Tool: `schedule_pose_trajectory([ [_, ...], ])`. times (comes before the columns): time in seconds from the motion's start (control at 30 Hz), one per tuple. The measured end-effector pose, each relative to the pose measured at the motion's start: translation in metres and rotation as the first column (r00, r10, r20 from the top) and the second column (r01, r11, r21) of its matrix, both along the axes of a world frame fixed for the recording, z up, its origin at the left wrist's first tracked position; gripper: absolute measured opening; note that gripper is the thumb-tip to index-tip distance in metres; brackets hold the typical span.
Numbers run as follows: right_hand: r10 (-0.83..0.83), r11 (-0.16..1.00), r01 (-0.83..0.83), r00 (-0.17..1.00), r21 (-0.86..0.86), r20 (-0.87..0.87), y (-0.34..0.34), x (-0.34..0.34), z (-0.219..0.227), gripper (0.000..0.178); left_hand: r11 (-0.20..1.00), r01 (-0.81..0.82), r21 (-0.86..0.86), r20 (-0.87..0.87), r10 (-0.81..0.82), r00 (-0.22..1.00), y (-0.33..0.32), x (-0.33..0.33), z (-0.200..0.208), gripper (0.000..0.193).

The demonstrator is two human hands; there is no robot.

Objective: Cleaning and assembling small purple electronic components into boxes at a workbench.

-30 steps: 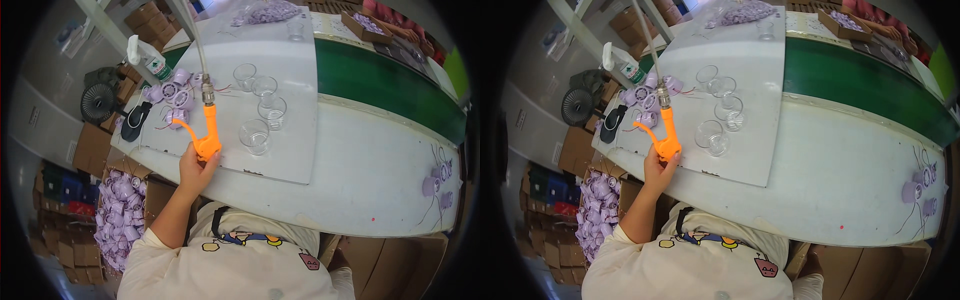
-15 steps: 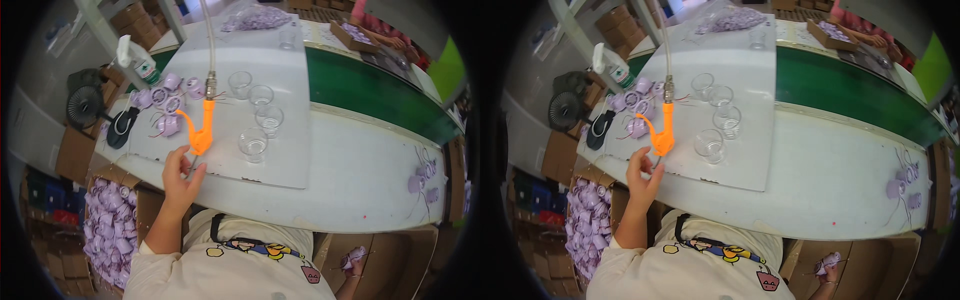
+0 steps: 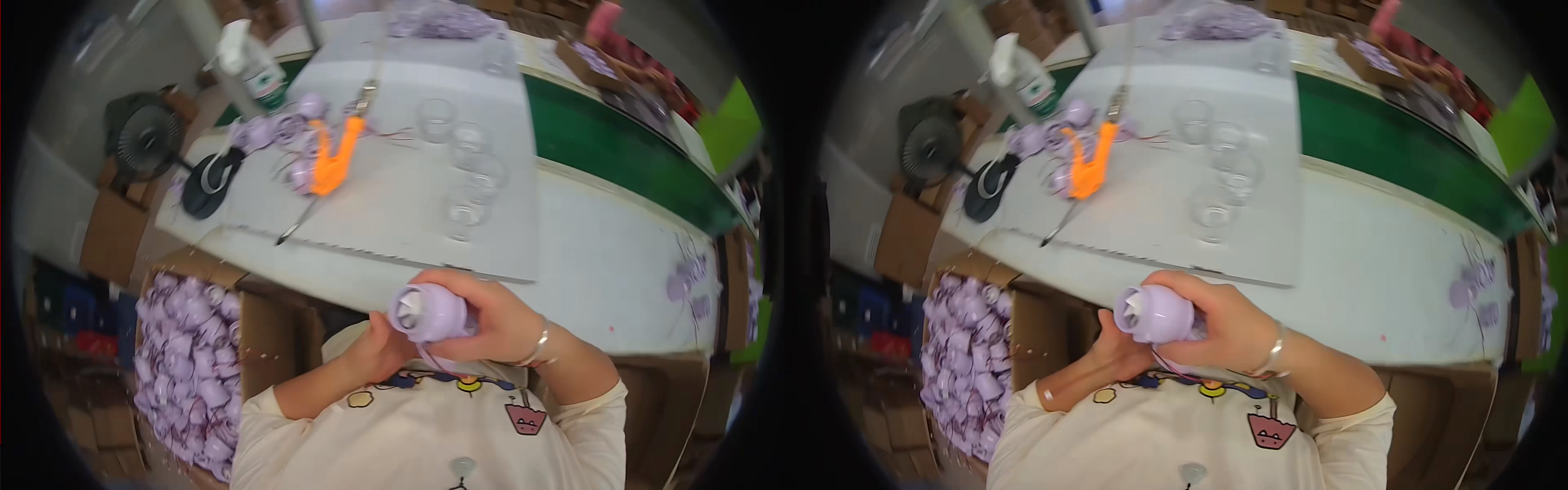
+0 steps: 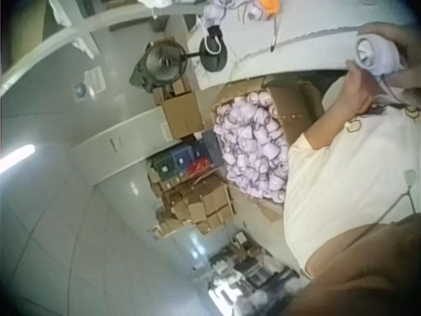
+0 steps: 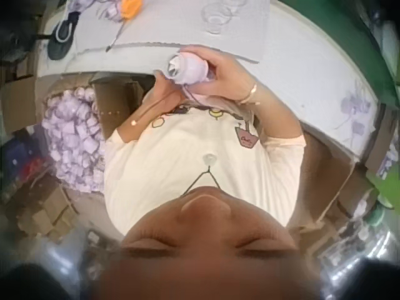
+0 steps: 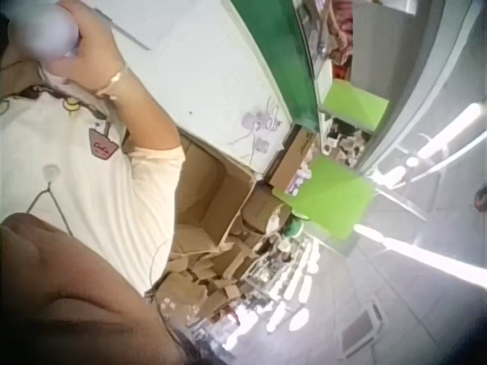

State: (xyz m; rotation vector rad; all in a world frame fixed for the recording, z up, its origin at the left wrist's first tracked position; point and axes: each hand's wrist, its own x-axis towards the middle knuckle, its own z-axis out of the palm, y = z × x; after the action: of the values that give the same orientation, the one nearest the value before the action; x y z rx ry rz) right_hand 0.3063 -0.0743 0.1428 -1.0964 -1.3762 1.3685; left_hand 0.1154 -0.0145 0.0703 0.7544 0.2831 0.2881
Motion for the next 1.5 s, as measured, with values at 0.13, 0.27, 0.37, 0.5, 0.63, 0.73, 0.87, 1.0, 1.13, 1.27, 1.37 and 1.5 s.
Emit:
schedule_pose_trajectory([
  [0.13,0.092,0.995,-0.099,0.973,0.021,0.210,0.042,-0.056,-0.009,0.059,0.876,-0.468,-0.114,-0.128,0.454,0.882,-0.005,-0.029,-0.007,0.100],
  [0.27,0.102,0.981,-0.183,0.751,0.058,0.653,0.058,-0.107,-0.025,0.064,0.604,-0.738,-0.299,-0.071,0.758,0.649,-0.005,-0.061,-0.020,0.093],
  [0.37,0.266,0.936,-0.349,0.625,-0.042,0.734,0.074,-0.139,-0.032,0.067,0.460,-0.861,-0.217,-0.205,0.841,0.501,-0.005,-0.086,-0.030,0.087],
  [0.5,0.422,0.872,-0.460,0.536,-0.165,0.731,0.104,-0.156,-0.009,0.056,0.322,-0.946,0.048,-0.219,0.927,0.304,0.007,-0.110,-0.042,0.090],
  [0.63,-0.020,0.787,-0.567,0.372,0.244,0.928,0.157,-0.127,0.013,0.020,0.723,-0.669,-0.173,0.072,0.686,0.724,0.022,-0.145,-0.058,0.098],
  [0.73,-0.574,0.621,-0.566,0.143,0.543,0.806,0.195,-0.079,0.022,0.016,0.680,-0.720,-0.137,0.007,0.728,0.686,0.028,-0.129,-0.040,0.095],
  [0.87,-0.763,0.464,-0.693,0.005,0.552,0.647,0.232,-0.050,0.010,0.021,0.685,-0.663,-0.302,0.053,0.707,0.706,0.036,-0.145,-0.045,0.089],
  [1.0,-0.885,0.309,-0.794,-0.039,0.524,0.463,0.242,-0.030,-0.011,0.024,0.696,-0.653,-0.300,0.089,0.701,0.707,0.041,-0.155,-0.060,0.083],
  [1.13,-0.906,0.143,-0.708,0.188,0.692,0.380,0.259,-0.028,-0.027,0.010,0.602,-0.746,-0.283,-0.045,0.769,0.638,0.041,-0.155,-0.058,0.078],
  [1.27,-0.777,0.341,-0.744,0.122,0.575,0.618,0.224,-0.033,0.018,0.017,0.549,-0.801,-0.239,-0.033,0.820,0.572,0.037,-0.163,-0.062,0.084],
  [1.37,-0.637,0.329,-0.812,0.185,0.481,0.748,0.182,-0.037,0.063,0.016,0.481,-0.845,-0.235,-0.077,0.857,0.510,0.040,-0.157,-0.055,0.082],
  [1.5,-0.648,0.182,-0.885,0.220,0.429,0.729,0.139,-0.071,0.083,0.016,0.401,-0.912,-0.080,0.020,0.916,0.401,0.037,-0.155,-0.064,0.056],
])
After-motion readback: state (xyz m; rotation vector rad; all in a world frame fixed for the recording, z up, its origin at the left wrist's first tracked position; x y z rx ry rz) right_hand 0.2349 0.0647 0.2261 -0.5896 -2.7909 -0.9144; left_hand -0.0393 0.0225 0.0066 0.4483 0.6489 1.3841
